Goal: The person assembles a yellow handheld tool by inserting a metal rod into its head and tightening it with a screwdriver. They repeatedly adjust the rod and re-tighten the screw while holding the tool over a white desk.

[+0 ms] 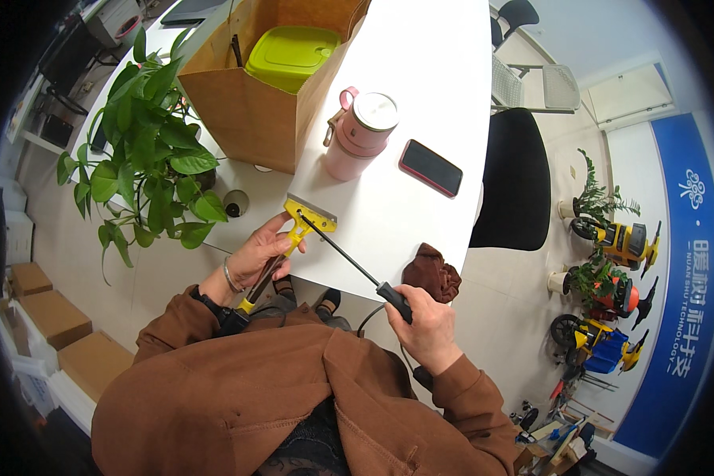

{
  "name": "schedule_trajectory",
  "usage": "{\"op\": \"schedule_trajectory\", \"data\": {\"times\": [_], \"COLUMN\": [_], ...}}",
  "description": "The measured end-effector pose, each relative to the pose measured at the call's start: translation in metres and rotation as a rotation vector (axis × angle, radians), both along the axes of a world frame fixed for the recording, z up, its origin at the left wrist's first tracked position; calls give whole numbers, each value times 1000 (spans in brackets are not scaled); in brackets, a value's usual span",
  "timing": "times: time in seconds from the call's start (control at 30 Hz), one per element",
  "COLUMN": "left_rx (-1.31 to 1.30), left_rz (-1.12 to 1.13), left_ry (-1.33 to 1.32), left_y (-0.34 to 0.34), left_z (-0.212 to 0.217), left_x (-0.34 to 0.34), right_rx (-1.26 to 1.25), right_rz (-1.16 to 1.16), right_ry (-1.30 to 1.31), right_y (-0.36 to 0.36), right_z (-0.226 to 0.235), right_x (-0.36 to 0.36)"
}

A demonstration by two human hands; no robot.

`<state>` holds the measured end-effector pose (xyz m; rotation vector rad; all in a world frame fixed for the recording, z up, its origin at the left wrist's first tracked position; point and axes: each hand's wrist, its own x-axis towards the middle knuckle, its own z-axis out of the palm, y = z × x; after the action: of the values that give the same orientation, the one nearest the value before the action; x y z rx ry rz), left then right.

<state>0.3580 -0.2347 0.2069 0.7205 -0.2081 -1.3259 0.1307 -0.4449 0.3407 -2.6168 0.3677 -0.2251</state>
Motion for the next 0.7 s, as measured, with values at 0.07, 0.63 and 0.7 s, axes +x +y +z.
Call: {"op": "schedule_trajectory", "data": {"times": [0.07, 0.63, 0.7], "left_rx": [-11, 50, 73], "left_rz": [-7, -8, -4], "left_ry": [11, -31, -41], "left_y": [0, -2, -2], "left_z": [-1, -3, -3], "left_x": [0, 0, -1], "right_rx": [-6, -111, -109], "right_rz": [1, 27, 27], "right_ry": [-8, 6, 0], "right_y": [0, 1, 0], "right_z": [-1, 0, 1], "right_x": [1, 7, 8]}}
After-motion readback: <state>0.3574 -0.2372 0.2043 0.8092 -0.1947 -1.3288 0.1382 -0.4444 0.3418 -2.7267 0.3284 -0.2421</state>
